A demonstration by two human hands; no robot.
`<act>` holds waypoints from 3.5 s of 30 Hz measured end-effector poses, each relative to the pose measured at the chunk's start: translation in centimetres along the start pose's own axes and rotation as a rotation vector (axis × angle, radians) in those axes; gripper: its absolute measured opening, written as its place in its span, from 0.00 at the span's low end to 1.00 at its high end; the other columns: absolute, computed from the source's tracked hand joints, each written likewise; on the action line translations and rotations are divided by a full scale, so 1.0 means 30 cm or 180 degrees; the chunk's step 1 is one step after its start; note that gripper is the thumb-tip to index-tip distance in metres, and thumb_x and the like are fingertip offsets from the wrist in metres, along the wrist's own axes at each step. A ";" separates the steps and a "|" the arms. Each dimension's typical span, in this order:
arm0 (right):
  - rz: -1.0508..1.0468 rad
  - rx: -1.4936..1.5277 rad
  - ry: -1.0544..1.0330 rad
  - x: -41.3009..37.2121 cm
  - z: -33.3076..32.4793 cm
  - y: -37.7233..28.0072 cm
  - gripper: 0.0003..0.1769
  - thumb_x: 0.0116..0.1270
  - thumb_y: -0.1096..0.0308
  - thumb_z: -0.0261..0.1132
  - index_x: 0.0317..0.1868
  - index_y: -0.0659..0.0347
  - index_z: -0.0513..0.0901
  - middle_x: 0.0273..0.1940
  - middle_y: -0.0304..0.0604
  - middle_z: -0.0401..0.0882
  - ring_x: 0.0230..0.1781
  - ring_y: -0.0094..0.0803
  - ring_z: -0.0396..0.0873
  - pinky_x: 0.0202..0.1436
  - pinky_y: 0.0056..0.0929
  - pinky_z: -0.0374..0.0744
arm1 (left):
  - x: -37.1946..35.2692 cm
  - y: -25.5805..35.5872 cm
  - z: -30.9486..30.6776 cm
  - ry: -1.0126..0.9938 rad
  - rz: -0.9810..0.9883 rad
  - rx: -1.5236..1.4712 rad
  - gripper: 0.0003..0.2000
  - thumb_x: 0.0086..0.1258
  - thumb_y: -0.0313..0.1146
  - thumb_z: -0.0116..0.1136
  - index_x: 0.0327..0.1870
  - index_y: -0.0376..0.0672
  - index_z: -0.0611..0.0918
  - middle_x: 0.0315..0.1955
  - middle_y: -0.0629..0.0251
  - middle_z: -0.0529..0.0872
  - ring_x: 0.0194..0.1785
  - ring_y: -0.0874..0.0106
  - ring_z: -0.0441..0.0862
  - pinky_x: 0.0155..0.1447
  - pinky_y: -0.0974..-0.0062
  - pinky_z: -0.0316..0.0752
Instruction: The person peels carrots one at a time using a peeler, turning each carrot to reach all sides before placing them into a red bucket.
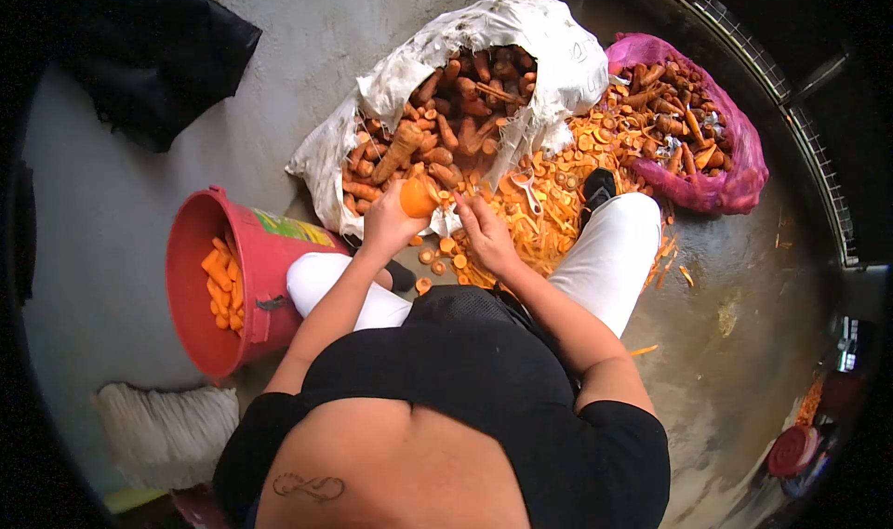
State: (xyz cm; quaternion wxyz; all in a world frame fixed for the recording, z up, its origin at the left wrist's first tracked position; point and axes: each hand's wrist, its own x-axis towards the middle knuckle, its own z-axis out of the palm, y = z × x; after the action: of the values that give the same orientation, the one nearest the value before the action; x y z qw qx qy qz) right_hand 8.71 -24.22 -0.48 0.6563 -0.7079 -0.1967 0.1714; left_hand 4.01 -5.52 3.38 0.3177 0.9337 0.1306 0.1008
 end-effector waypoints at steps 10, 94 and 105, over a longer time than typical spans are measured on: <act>0.0227 -0.0639 -0.0595 -0.052 -0.011 0.003 0.19 0.76 0.52 0.49 0.41 0.62 0.72 0.29 0.52 0.76 0.31 0.47 0.77 0.36 0.39 0.73 | -0.037 -0.014 0.050 -0.0119 -0.0154 -0.0024 0.24 0.46 0.39 0.71 0.45 0.43 0.75 0.34 0.51 0.85 0.40 0.51 0.84 0.42 0.57 0.77; 0.0093 -0.1841 -0.1047 -0.052 0.021 -0.086 0.24 0.76 0.45 0.42 0.43 0.59 0.69 0.30 0.62 0.78 0.35 0.60 0.77 0.39 0.54 0.72 | -0.112 -0.124 0.055 -0.0731 -0.0545 -0.2426 0.17 0.49 0.29 0.71 0.40 0.35 0.81 0.33 0.65 0.85 0.36 0.76 0.82 0.43 0.76 0.76; 0.0120 -0.1854 -0.1132 -0.064 0.024 -0.082 0.22 0.76 0.46 0.43 0.43 0.58 0.68 0.29 0.61 0.78 0.34 0.60 0.77 0.38 0.54 0.72 | -0.128 -0.150 0.085 -0.0661 -0.0198 -0.2542 0.17 0.52 0.24 0.65 0.46 0.38 0.80 0.34 0.71 0.83 0.32 0.83 0.79 0.33 0.84 0.73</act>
State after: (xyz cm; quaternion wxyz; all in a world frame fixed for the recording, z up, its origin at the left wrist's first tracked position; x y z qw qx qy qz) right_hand 6.55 -24.41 1.90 0.3787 -0.8282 -0.3356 0.2409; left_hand 0.27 -4.71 -1.79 0.6694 0.7379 0.0766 0.0392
